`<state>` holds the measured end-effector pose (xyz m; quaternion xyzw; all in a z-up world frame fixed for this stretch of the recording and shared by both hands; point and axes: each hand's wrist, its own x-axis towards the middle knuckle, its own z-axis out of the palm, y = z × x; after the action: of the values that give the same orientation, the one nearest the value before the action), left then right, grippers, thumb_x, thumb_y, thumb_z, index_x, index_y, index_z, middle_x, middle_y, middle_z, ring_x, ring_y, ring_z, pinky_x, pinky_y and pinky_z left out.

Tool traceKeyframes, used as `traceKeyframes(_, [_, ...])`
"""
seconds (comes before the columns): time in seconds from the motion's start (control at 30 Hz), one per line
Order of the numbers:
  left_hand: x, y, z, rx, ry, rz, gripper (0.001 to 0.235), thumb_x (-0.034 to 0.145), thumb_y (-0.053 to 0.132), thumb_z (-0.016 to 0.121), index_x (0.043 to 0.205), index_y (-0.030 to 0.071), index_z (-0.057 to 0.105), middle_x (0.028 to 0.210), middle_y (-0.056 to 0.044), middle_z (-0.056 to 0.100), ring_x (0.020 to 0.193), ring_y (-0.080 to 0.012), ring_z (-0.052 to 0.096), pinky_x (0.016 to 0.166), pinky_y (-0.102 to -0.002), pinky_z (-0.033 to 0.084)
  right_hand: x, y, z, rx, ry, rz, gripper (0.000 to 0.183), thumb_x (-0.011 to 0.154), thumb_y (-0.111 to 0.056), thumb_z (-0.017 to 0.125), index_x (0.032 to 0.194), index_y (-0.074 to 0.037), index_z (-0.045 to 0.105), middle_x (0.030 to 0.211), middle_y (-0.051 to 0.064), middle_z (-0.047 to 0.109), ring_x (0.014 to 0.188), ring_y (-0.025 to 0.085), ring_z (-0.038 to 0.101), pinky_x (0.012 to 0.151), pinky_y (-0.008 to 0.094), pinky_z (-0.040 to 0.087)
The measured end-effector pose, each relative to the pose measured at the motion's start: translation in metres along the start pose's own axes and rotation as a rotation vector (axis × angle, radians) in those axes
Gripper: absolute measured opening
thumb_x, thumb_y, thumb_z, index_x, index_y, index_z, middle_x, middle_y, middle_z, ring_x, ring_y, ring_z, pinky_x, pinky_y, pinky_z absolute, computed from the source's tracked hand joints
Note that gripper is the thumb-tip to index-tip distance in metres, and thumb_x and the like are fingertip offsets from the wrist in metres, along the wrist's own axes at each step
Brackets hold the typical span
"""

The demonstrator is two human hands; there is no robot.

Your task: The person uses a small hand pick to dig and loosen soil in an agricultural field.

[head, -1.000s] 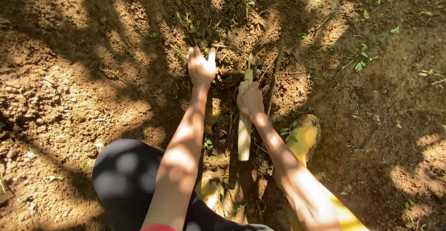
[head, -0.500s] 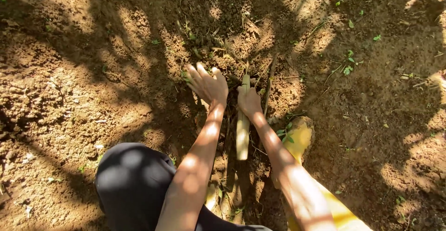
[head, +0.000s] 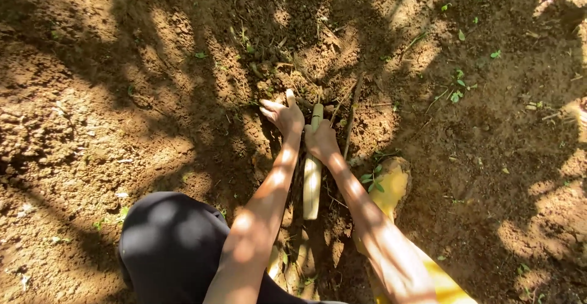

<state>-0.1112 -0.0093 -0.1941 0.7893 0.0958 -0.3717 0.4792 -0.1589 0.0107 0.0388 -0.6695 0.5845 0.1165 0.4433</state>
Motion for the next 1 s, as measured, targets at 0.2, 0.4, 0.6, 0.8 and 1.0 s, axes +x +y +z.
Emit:
traceKeyframes(0.2, [-0.123, 0.144, -0.09, 0.039, 0.068, 0.088, 0.09, 0.1, 0.047, 0.051, 0.16, -0.003, 0.007, 0.162, -0.037, 0.008, 0.153, -0.0481, 0.011, 0.126, -0.051, 0.017, 0.024, 0.026, 0.015, 0.137, -0.011, 0.054, 0.055, 0.1, -0.033, 0.051, 0.127, 0.015, 0.046, 0.108, 0.036, 0.066, 0.085, 0.037, 0.073, 0.074, 0.045, 0.062])
traceKeyframes(0.4, [-0.084, 0.112, -0.069, 0.053, 0.09, 0.12, 0.084, 0.1, 0.043, 0.051, 0.161, 0.001, 0.012, 0.165, -0.03, 0.011, 0.154, -0.0412, 0.016, 0.127, -0.044, 0.018, -0.004, 0.0, 0.009, 0.117, 0.002, 0.054, 0.056, 0.102, -0.03, 0.052, 0.132, 0.017, 0.043, 0.122, 0.042, 0.059, 0.113, 0.05, 0.065, 0.089, 0.055, 0.058])
traceKeyframes(0.6, [-0.066, 0.106, -0.075, 0.043, 0.126, 0.242, 0.078, 0.1, 0.038, 0.058, 0.158, 0.001, 0.022, 0.159, -0.03, 0.024, 0.149, -0.0455, 0.028, 0.124, -0.051, 0.027, -0.025, -0.01, 0.012, 0.146, 0.072, -0.068, 0.048, 0.102, -0.025, 0.052, 0.123, 0.017, 0.045, 0.113, 0.04, 0.063, 0.107, 0.05, 0.067, 0.089, 0.057, 0.055])
traceKeyframes(0.8, [-0.078, 0.136, -0.091, 0.044, 0.092, 0.233, 0.071, 0.103, 0.04, 0.056, 0.157, 0.002, 0.027, 0.16, -0.028, 0.024, 0.148, -0.0455, 0.031, 0.122, -0.054, 0.03, -0.011, 0.006, 0.014, 0.194, 0.072, -0.124, 0.045, 0.105, -0.033, 0.049, 0.118, 0.01, 0.049, 0.083, 0.021, 0.066, 0.073, 0.033, 0.07, 0.07, 0.044, 0.058])
traceKeyframes(1.0, [-0.063, 0.155, -0.09, -0.024, 0.062, 0.334, 0.072, 0.104, 0.036, 0.054, 0.159, 0.0, 0.023, 0.161, -0.029, 0.024, 0.153, -0.0433, 0.022, 0.125, -0.055, 0.024, 0.039, 0.048, 0.029, 1.033, -0.099, -0.013, 0.041, 0.104, -0.026, 0.037, 0.12, 0.011, 0.044, 0.109, 0.021, 0.057, 0.048, 0.008, 0.046, 0.056, 0.027, 0.045])
